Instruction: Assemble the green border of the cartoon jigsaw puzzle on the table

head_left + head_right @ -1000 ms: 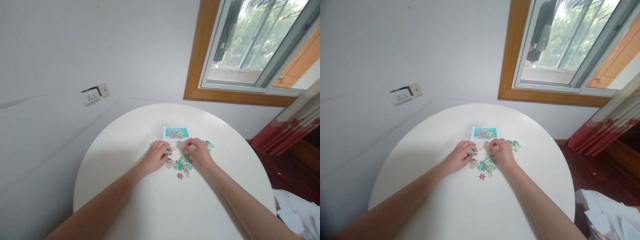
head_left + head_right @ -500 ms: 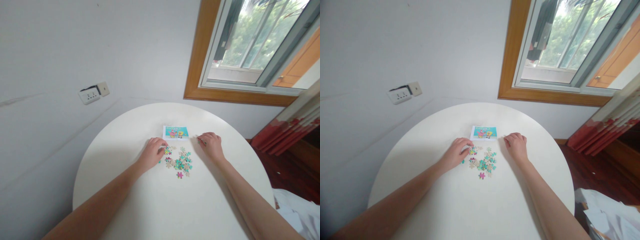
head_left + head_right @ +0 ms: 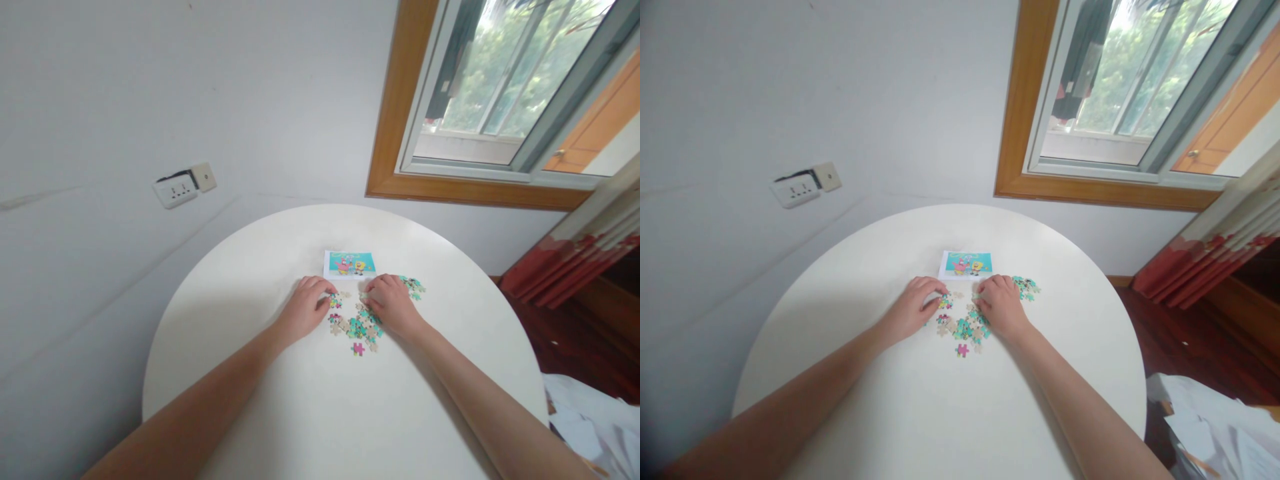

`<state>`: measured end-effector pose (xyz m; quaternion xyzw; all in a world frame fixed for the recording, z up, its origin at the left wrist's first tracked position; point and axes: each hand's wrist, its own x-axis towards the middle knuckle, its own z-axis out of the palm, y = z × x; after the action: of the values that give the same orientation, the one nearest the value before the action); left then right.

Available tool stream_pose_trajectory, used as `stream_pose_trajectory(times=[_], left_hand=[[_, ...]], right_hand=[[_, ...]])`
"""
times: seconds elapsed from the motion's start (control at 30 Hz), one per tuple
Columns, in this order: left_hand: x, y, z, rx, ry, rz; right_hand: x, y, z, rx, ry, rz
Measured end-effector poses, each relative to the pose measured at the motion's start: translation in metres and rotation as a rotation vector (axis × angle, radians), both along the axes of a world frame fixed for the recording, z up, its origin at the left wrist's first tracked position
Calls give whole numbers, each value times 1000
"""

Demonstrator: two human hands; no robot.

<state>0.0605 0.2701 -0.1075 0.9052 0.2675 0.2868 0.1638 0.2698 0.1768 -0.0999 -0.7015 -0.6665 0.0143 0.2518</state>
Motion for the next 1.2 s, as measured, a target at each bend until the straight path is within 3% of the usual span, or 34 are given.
stream_pose_trajectory(times=[0.23,0.4,0.57,0.67,0.77,0.83,0.97,1.2], left_hand=[[0,-1,1,7,-13,-13],[0,0,1,8,-14,-16],[-1,0,1,14,-21,-21],[-1,-3,5,41,-19,-35],[0,-15,14,85,17,-140],[2,-27,21,89,80,-275],[6,-42,26,57,189,-461],[1,-29,22,84,217,-406]], right_hand=[[28,3,7,32,141,-75],[67,-1,5,23,-55,-249],[80,-2,1,59,-182,-260],[69,-5,8,128,-145,-137],[49,-12,20,67,-42,204],[36,-19,27,-36,5,375],[27,-25,33,-150,43,396],[32,-28,35,-310,164,353]])
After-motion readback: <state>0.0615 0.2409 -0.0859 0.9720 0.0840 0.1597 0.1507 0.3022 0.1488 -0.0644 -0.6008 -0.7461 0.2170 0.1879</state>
